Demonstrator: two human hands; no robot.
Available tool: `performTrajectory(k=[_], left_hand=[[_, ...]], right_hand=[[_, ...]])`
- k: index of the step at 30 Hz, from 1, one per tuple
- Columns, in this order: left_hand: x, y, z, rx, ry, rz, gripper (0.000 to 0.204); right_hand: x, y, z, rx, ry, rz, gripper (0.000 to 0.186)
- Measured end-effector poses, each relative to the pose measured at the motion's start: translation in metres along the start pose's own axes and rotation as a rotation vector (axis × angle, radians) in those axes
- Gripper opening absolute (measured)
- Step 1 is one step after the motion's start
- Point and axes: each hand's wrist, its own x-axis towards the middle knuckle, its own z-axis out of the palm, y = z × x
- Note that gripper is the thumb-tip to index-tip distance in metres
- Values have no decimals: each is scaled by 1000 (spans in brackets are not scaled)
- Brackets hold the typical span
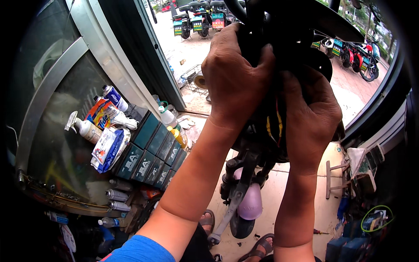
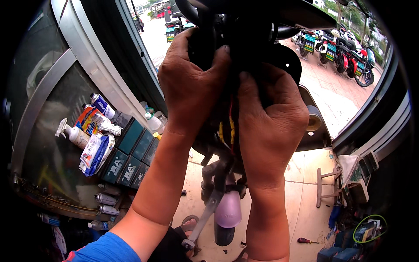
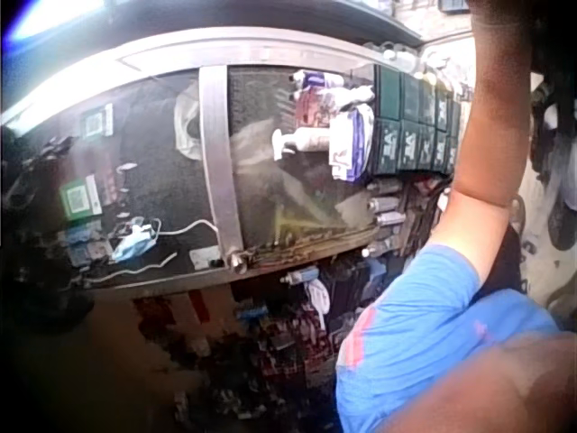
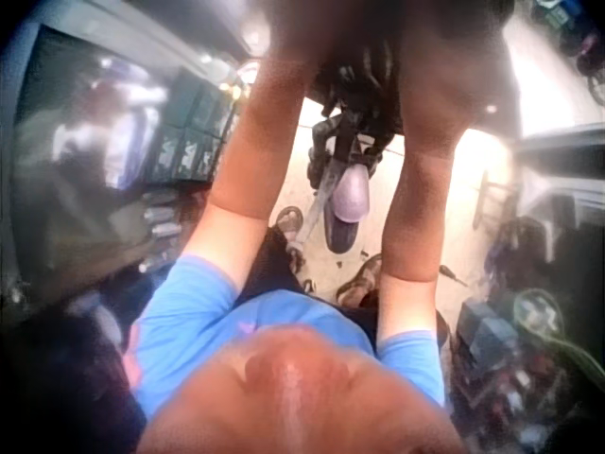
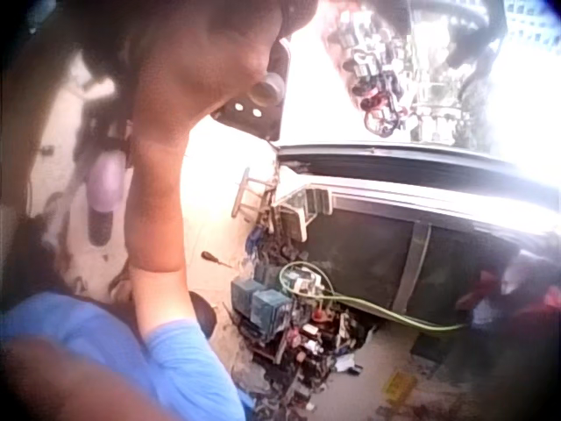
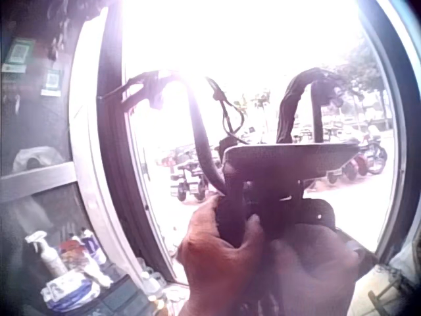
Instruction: The person wires the front headlight section of a motorcycle, wraps the connection with yellow tape, and mounts the front panel using a screwdriver.
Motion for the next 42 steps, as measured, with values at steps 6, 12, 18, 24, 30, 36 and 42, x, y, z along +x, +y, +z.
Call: performTrajectory(k=[6,12,18,24,30,36,42], left_hand=[[-3,-8,4,63,34,79,54],[-2,-6,0,70,20,52,59],[-3,-9,6,-59,31,52,50],[-3,-9,4,-57,52,85,52],[-3,-10,3,-91,48,90,52],[-5,-9,5,-77,37,77,54],[-5,-8,4,-60,27,60,54]], right_hand=[[-1,-2,6,-48,20,8,22],[3,-1,10,59,0,57,32],[4,1,7,43,-41,39,33],[10,-12,3,-19,-155,138,26],[12,-6,2,-33,-76,135,21],[17,-32,-9,-224,-133,246,21],[25,-18,-5,-383,-157,25,19]])
